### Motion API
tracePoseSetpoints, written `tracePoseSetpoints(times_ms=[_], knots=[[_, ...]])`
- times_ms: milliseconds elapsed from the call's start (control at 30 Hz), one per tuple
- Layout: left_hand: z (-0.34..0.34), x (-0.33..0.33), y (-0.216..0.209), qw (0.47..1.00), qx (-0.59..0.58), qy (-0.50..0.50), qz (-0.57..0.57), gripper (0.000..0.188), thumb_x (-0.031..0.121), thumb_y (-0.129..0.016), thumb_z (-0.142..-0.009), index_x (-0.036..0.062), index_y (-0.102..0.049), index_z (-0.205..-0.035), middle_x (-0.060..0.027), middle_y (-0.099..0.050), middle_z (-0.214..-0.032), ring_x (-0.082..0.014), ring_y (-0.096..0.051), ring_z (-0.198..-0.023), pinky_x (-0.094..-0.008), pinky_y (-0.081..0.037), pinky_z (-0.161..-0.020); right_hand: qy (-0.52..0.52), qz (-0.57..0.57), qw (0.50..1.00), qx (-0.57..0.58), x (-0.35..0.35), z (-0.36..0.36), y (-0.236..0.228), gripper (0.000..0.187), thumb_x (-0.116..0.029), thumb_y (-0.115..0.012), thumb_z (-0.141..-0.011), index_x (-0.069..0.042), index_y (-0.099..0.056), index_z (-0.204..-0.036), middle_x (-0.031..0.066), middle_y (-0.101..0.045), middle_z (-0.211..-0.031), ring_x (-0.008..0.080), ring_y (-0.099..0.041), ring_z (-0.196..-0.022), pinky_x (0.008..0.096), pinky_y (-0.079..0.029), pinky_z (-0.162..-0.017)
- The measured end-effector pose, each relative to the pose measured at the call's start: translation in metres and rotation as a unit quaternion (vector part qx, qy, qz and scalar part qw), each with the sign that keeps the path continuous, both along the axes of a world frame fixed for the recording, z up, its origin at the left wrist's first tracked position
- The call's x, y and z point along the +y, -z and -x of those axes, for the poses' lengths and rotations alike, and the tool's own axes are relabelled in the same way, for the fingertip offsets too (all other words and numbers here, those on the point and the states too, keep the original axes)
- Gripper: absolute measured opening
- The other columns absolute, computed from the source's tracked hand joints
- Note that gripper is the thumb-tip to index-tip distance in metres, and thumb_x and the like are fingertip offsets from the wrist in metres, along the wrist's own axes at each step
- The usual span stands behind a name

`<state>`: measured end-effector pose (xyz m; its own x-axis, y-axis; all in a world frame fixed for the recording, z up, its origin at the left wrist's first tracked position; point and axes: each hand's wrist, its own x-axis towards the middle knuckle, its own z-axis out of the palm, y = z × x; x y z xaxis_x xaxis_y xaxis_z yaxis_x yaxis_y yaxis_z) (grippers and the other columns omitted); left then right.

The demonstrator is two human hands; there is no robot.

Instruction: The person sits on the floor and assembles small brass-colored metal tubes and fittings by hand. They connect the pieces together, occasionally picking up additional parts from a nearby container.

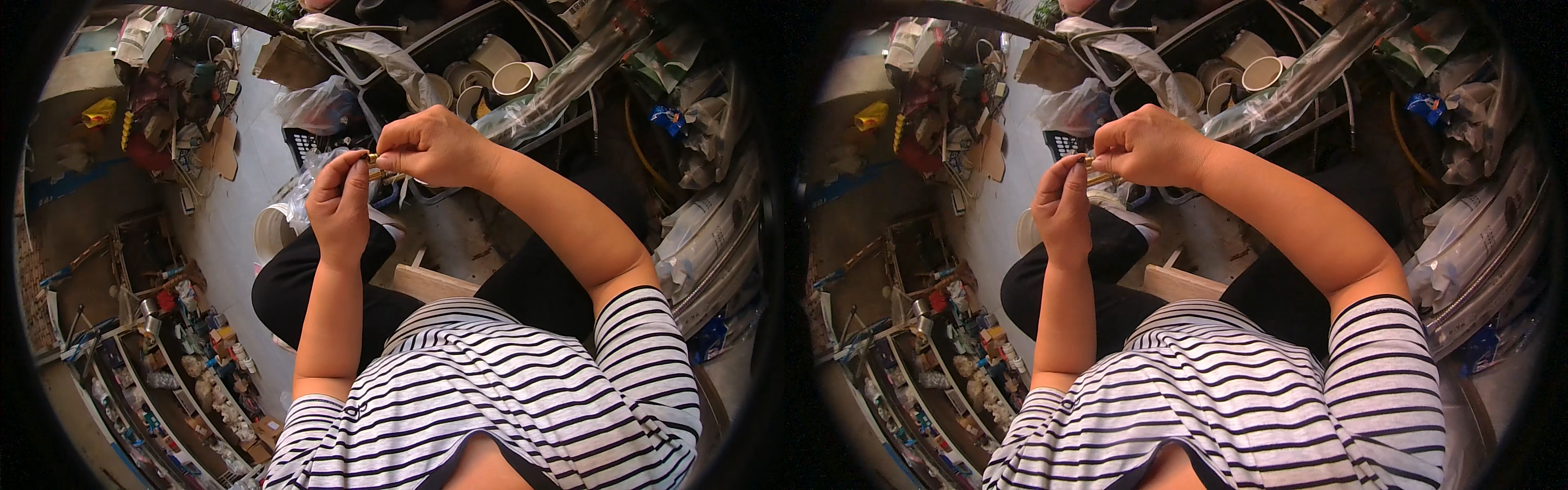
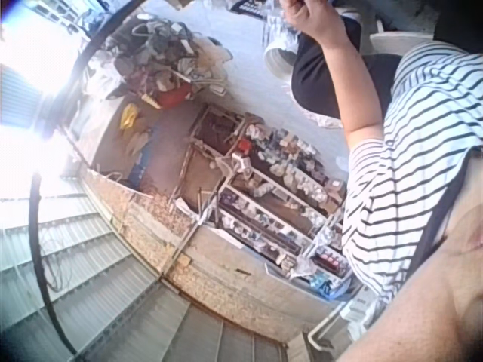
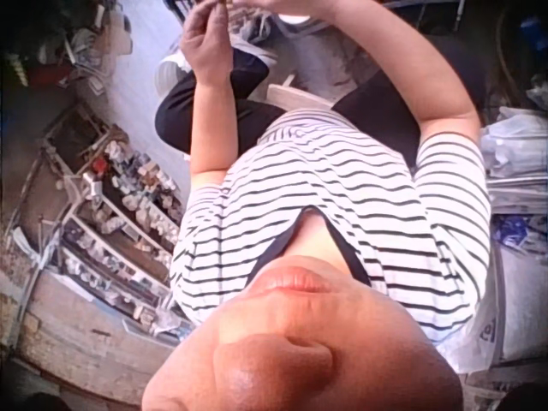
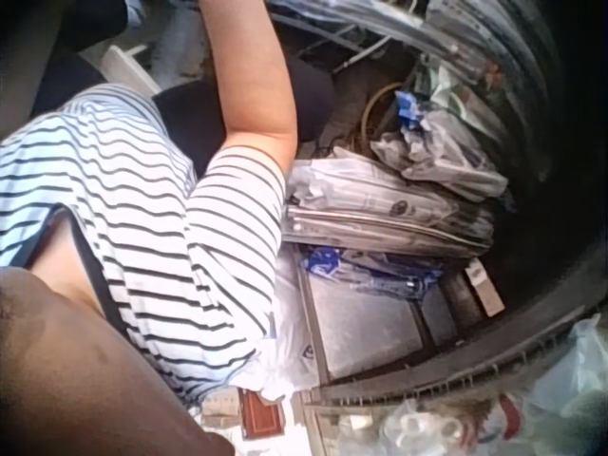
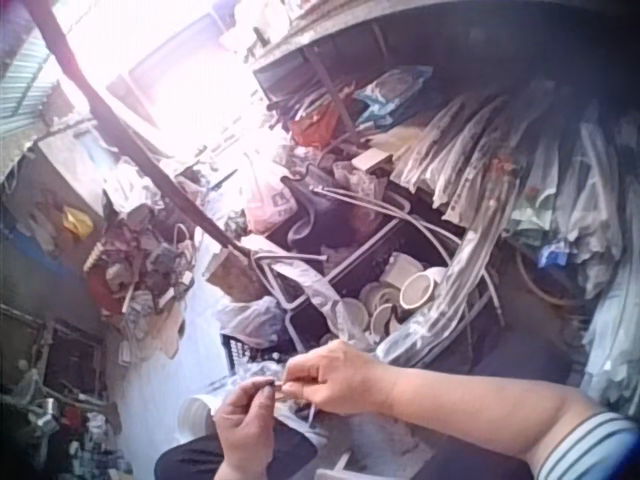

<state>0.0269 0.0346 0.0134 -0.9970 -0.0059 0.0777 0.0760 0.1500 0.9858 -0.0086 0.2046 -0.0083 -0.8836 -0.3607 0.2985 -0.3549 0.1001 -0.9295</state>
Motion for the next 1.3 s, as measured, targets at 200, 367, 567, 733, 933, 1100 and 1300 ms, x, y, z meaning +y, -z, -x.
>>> tracePoseSetpoints(times_ms=[200,367,567,733,933,1100,1300], knots=[[0.0,-0.001,0.003,0.999,0.042,0.027,0.009,0.016,0.004,-0.054,-0.088,-0.0026,-0.059,-0.102,-0.003,-0.06,-0.091,-0.0059,-0.053,-0.078,-0.0176,-0.042,-0.071,0.008,0.017,1.0,-0.01,-0.001,-0.002,-0.003,0.022,-0.009,-0.065,-0.076,-0.008,-0.06,-0.097,0.0082,-0.063,-0.067,0.0103,-0.058,-0.057,0.0233,-0.045,-0.054],[0.002,-0.003,0.005,0.99,0.075,0.034,0.114,0.016,0.002,-0.053,-0.088,-0.0036,-0.058,-0.102,-0.0051,-0.06,-0.093,-0.0076,-0.054,-0.085,-0.0192,-0.042,-0.077,0.013,0.036,0.999,-0.008,0.0,-0.002,-0.002,0.028,-0.006,-0.063,-0.077,-0.009,-0.058,-0.105,0.0078,-0.064,-0.068,0.0092,-0.058,-0.058,0.0223,-0.047,-0.056],[0.007,0.004,0.013,0.96,0.179,0.001,0.216,0.009,0.002,-0.057,-0.084,-0.0013,-0.059,-0.092,-0.0077,-0.057,-0.079,-0.0147,-0.054,-0.069,-0.0238,-0.043,-0.063,-0.041,0.096,0.992,-0.077,0.0,0.002,0.007,0.025,-0.001,-0.06,-0.078,-0.005,-0.061,-0.103,0.0057,-0.066,-0.078,0.0067,-0.059,-0.07,0.0207,-0.048,-0.063],[0.008,0.004,0.014,0.952,0.18,-0.003,0.247,0.012,0.004,-0.053,-0.088,-0.0041,-0.057,-0.097,-0.0041,-0.06,-0.086,-0.0069,-0.053,-0.078,-0.019,-0.043,-0.07,-0.031,0.109,0.993,-0.044,-0.001,0.005,0.011,0.021,-0.001,-0.06,-0.079,-0.002,-0.065,-0.099,0.003,-0.064,-0.078,0.0055,-0.057,-0.072,0.0196,-0.047,-0.065],[0.01,0.008,0.01,0.951,0.167,-0.019,0.259,0.012,0.005,-0.055,-0.088,-0.0036,-0.058,-0.095,-0.002,-0.059,-0.08,-0.0054,-0.052,-0.072,-0.0181,-0.043,-0.065,-0.026,0.126,0.988,-0.08,-0.003,0.007,0.013,0.017,-0.002,-0.06,-0.08,-0.002,-0.065,-0.096,0.0012,-0.062,-0.078,0.0044,-0.055,-0.071,0.0184,-0.046,-0.064],[0.011,0.012,0.004,0.976,0.111,-0.026,0.186,0.008,0.005,-0.056,-0.086,-0.0027,-0.058,-0.09,0.0003,-0.057,-0.074,-0.0026,-0.049,-0.065,-0.016,-0.04,-0.059,-0.029,0.208,0.968,-0.137,-0.009,0.006,0.011,0.014,-0.002,-0.06,-0.08,-0.002,-0.064,-0.094,-0.0014,-0.057,-0.072,0.0033,-0.051,-0.067,0.0177,-0.043,-0.061],[0.013,0.016,0.007,0.967,0.145,-0.045,0.207,0.004,0.001,-0.059,-0.079,-0.0005,-0.056,-0.081,0.0023,-0.05,-0.065,-0.0033,-0.043,-0.055,-0.0171,-0.035,-0.05,-0.039,0.232,0.955,-0.183,-0.012,0.009,0.011,0.012,0.002,-0.061,-0.077,-0.003,-0.063,-0.087,-0.0028,-0.054,-0.069,0.0028,-0.048,-0.064,0.0177,-0.041,-0.059]])
